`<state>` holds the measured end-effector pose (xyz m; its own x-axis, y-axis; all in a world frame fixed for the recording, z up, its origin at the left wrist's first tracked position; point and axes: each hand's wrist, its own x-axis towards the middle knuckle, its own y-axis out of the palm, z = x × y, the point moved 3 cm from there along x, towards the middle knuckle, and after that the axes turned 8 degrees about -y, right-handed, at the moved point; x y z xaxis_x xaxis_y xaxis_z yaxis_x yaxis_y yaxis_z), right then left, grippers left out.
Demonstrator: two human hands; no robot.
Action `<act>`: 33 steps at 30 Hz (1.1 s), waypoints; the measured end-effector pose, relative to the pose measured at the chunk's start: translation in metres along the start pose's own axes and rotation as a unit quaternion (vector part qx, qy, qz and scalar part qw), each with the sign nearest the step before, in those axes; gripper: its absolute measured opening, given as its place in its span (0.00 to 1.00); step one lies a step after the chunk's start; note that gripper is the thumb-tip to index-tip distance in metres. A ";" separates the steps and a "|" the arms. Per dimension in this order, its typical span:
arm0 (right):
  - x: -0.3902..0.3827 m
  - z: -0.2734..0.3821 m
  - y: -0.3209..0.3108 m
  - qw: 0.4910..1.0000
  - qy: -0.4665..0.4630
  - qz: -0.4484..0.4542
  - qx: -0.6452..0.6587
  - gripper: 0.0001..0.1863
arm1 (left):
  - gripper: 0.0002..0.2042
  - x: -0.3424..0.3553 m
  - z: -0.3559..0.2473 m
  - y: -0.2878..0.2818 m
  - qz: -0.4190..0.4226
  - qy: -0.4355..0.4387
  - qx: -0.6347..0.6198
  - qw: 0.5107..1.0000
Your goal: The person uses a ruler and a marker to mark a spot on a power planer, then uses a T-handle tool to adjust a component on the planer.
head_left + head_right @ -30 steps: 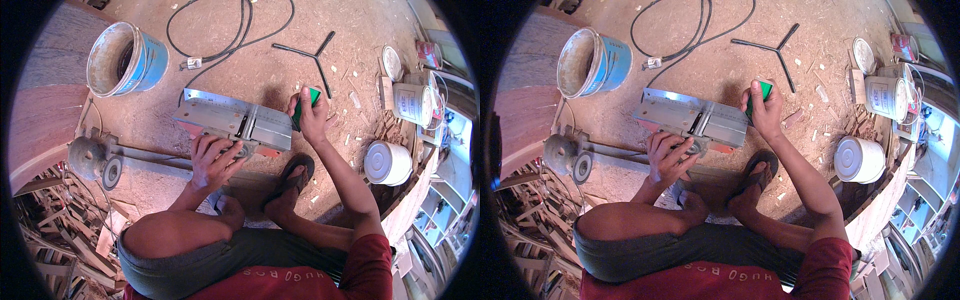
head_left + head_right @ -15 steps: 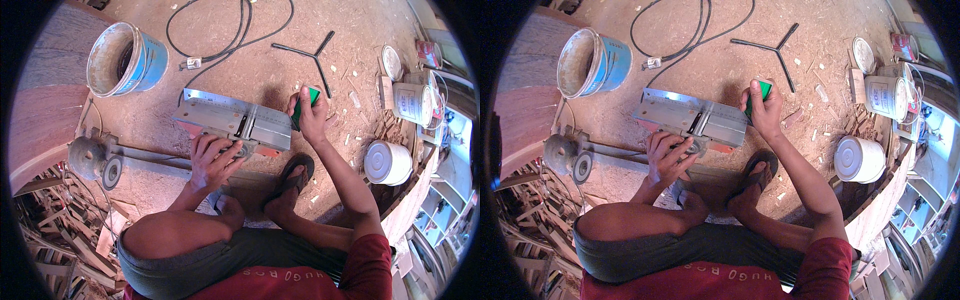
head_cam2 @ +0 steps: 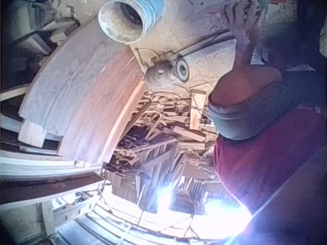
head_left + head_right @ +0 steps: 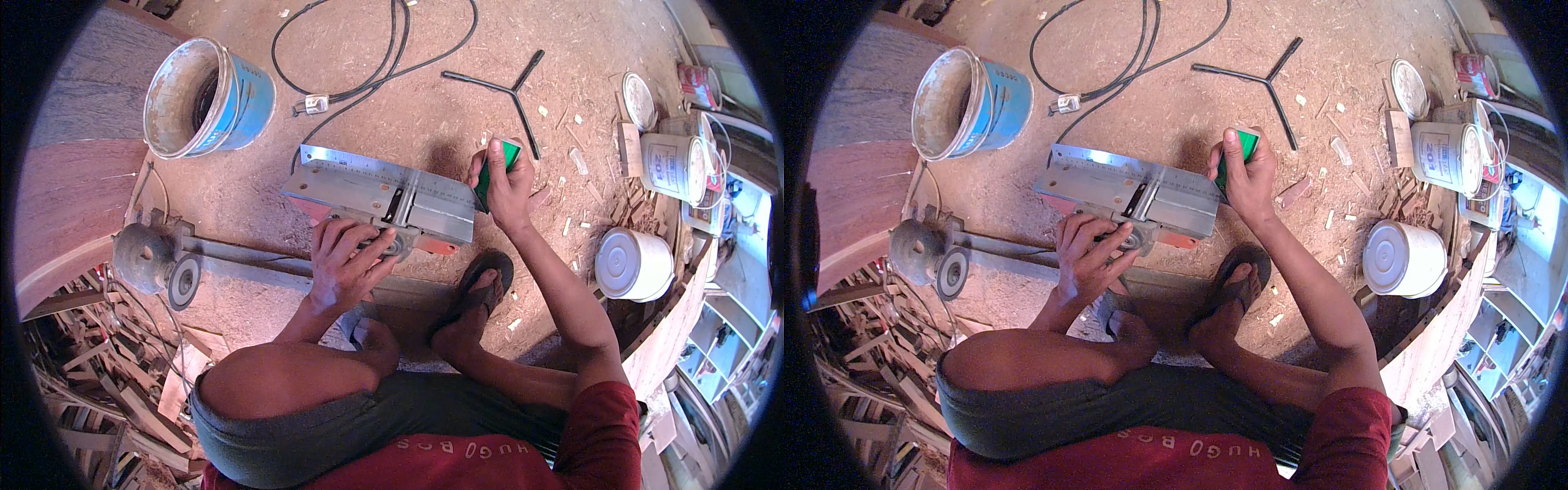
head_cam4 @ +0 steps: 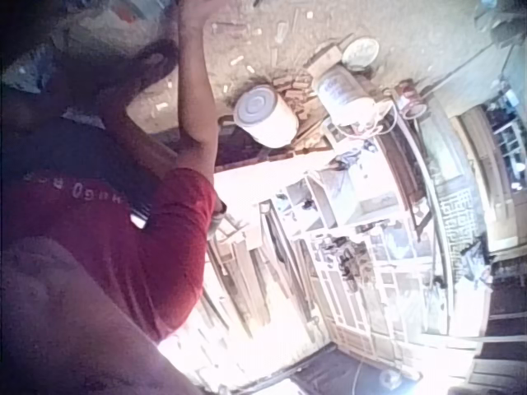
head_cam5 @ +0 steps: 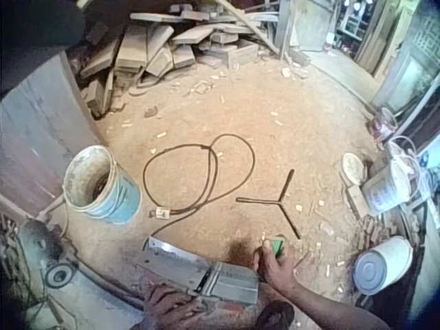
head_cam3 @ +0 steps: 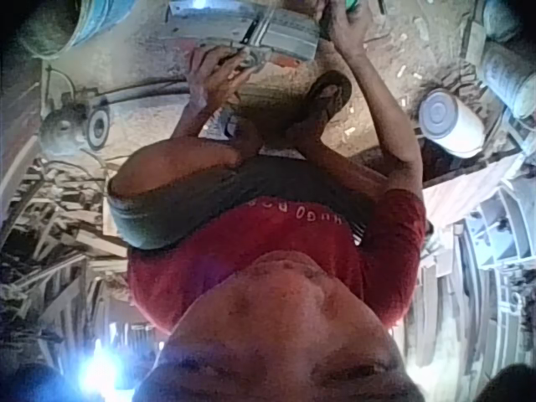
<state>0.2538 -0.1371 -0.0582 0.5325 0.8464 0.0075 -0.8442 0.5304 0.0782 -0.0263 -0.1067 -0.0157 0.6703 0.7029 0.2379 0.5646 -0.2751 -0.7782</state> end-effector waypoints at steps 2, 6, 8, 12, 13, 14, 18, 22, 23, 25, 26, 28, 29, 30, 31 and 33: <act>0.000 0.000 0.000 1.000 -0.001 0.000 -0.003 0.14 | 0.28 0.001 -0.001 -0.001 0.002 0.002 0.004 1.000; 0.000 0.002 0.001 1.000 0.004 -0.002 -0.014 0.14 | 0.28 0.000 0.000 0.000 -0.001 0.000 0.005 1.000; 0.001 0.004 0.002 1.000 0.010 -0.004 -0.015 0.15 | 0.28 0.000 0.000 0.000 -0.003 -0.002 0.003 1.000; 0.004 0.018 0.004 1.000 0.017 -0.011 -0.007 0.15 | 0.28 -0.001 0.001 0.002 -0.011 -0.009 0.000 1.000; 0.005 0.024 0.005 1.000 0.015 -0.012 -0.005 0.15 | 0.28 -0.002 0.002 0.002 -0.014 -0.011 0.000 1.000; 0.005 0.030 0.006 1.000 0.009 -0.003 -0.004 0.15 | 0.28 -0.002 0.002 0.002 -0.018 -0.010 -0.002 1.000; -0.003 0.048 0.013 1.000 -0.007 0.025 -0.008 0.14 | 0.28 -0.001 0.003 0.002 -0.031 0.000 -0.003 1.000; -0.010 0.049 0.016 1.000 -0.012 0.022 0.003 0.14 | 0.27 0.000 0.001 0.002 -0.037 0.001 -0.003 0.999; -0.011 0.049 0.016 1.000 -0.015 0.017 0.016 0.13 | 0.27 0.000 0.001 0.002 -0.037 -0.002 -0.002 0.999; -0.012 0.049 0.017 1.000 -0.012 0.018 0.020 0.13 | 0.27 -0.001 0.001 0.003 -0.037 -0.006 0.001 0.999; -0.012 0.049 0.017 1.000 -0.011 0.018 0.022 0.13 | 0.27 0.000 0.001 0.002 -0.034 -0.007 0.002 0.999; -0.013 0.050 0.017 0.999 -0.012 0.018 0.024 0.13 | 0.27 0.000 0.000 0.002 -0.030 -0.009 0.003 0.999; -0.013 0.050 0.017 0.999 -0.013 0.017 0.025 0.13 | 0.27 0.000 -0.001 0.002 -0.032 -0.008 0.004 0.999; -0.013 0.051 0.017 0.999 -0.016 0.018 0.024 0.13 | 0.27 0.000 -0.001 0.002 -0.034 -0.007 0.005 0.999; -0.014 0.051 0.017 0.999 -0.019 0.019 0.023 0.13 | 0.27 0.001 -0.001 0.002 -0.036 -0.005 0.006 0.999; -0.015 0.051 0.018 0.999 -0.021 0.019 0.025 0.13 | 0.27 0.000 0.000 0.002 -0.036 -0.005 0.004 0.999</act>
<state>0.2335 -0.1424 -0.0055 0.5033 0.8625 0.0527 -0.8601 0.4941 0.1271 -0.0250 -0.1077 -0.0171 0.6229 0.7278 0.2871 0.6068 -0.2178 -0.7644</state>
